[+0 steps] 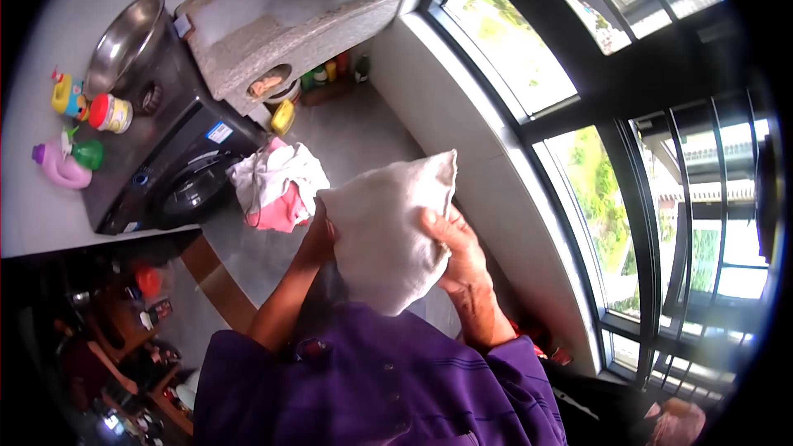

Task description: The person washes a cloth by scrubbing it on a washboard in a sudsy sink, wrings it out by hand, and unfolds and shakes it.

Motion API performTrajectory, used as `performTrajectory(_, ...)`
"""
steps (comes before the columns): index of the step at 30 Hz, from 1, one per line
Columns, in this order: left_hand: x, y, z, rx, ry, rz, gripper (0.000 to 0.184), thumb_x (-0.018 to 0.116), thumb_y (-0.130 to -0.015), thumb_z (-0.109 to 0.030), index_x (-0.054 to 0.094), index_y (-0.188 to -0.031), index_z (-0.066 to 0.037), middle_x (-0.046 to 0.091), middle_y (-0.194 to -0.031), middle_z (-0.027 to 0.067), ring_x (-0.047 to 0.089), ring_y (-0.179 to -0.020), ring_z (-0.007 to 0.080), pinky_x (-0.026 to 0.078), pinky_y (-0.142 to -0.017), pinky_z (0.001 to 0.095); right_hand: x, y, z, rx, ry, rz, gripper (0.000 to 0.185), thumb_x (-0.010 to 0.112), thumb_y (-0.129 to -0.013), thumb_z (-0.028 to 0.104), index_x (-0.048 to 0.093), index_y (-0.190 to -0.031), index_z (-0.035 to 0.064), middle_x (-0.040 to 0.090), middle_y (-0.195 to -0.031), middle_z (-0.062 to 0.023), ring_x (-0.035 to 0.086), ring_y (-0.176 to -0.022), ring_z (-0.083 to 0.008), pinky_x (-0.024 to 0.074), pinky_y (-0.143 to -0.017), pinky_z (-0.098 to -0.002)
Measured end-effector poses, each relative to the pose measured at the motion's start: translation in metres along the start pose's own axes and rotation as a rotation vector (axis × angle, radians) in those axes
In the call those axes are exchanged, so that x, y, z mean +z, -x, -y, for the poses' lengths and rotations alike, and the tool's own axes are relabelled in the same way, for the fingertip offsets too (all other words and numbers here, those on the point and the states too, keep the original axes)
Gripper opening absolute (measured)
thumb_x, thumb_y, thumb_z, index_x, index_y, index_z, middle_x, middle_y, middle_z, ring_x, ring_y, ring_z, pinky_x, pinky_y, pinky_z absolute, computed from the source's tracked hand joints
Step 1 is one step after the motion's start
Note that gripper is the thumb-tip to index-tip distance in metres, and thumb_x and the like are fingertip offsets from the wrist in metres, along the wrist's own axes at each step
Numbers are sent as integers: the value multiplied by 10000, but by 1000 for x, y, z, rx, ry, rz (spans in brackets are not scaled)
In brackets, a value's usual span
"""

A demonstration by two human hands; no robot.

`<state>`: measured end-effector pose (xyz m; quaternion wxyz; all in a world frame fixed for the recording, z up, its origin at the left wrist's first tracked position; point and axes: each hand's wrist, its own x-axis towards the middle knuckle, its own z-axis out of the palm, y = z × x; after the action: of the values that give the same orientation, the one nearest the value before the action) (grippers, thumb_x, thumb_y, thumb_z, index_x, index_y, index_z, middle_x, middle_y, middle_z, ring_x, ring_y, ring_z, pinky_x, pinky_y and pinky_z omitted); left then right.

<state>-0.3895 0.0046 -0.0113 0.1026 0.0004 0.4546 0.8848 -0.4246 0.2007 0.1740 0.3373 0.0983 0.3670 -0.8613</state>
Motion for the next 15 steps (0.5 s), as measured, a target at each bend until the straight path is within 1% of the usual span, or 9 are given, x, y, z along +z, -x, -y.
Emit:
performTrajectory(2, -15, -17, 8, -61, 123, -63, 622, 520, -985, -443, 401, -1408, -4, 504, -1395, 138, 478, -1296, 245, 416, -1071, 415, -13, -26, 19, 24, -45, 37, 439, 671, -913, 187, 552, -1303, 25, 661, -1180, -137, 663, -1043, -254, 546, -920, -398)
performTrajectory(3, -22, -24, 17, -152, 618, -142, 680, 439, -995, -544, 405, -1413, -8, 519, -1385, 134, 492, -1290, 253, 419, -1073, 430, -22, -40, 28, 29, -39, 30, 447, 671, -912, 193, 551, -1306, 20, 657, -1191, -141, 656, -1060, -260, 536, -939, -406)
performTrajectory(4, -26, -28, 17, -259, 718, -171, 794, 291, -971, -668, 414, -1422, -26, 531, -1381, 115, 505, -1282, 265, 419, -1075, 441, -28, -55, 39, 27, -35, 34, 463, 681, -905, 205, 549, -1306, 16, 653, -1199, -142, 650, -1073, -261, 527, -951, -415)
performTrajectory(5, -38, -35, 28, -149, 697, -107, 656, 445, -994, -537, 421, -1419, -38, 527, -1388, 99, 501, -1282, 257, 420, -1074, 431, -37, -67, 47, 25, -35, 23, 480, 691, -897, 217, 547, -1307, 12, 649, -1208, -142, 643, -1086, -261, 518, -963, -423)
performTrajectory(7, -36, -50, 25, -26, 377, -314, 535, 571, -982, -343, 438, -1406, -45, 540, -1368, 88, 510, -1266, 238, 421, -1070, 421, -60, -93, 65, 65, -76, -26, 533, 713, -880, 227, 519, -1325, 7, 633, -1220, -152, 625, -1101, -295, 499, -982, -444)
performTrajectory(9, -31, -67, 12, 35, 326, -394, 501, 629, -939, -177, 457, -1391, -47, 559, -1333, 75, 525, -1240, 211, 414, -1071, 394, -85, -121, 78, 41, -36, -127, 556, 714, -880, 224, 497, -1344, 8, 613, -1247, -150, 599, -1133, -305, 476, -1007, -453)
performTrajectory(11, -33, -81, 3, 100, 223, -512, 455, 609, -937, -122, 487, -1371, -56, 586, -1278, 46, 541, -1194, 177, 402, -1054, 324, -101, -143, 91, 53, 28, -181, 575, 715, -881, 228, 481, -1363, 19, 595, -1272, -141, 577, -1162, -296, 459, -1024, -455)
performTrajectory(13, -43, -88, -2, 106, 96, -638, 445, 621, -930, -113, 502, -1353, -43, 603, -1247, 39, 553, -1165, 159, 416, -1026, 306, -120, -164, 97, 82, 64, -167, 578, 714, -883, 233, 478, -1370, 30, 591, -1278, -138, 570, -1171, -294, 453, -1029, -460)
performTrajectory(15, -49, -97, -10, 156, 63, -659, 437, 626, -930, -117, 509, -1342, -34, 613, -1228, 44, 572, -1133, 157, 429, -1008, 300, -130, -186, 102, 70, 186, -177, 461, 670, -917, 194, 527, -1329, 46, 623, -1230, -113, 603, -1121, -257, 486, -988, -439)
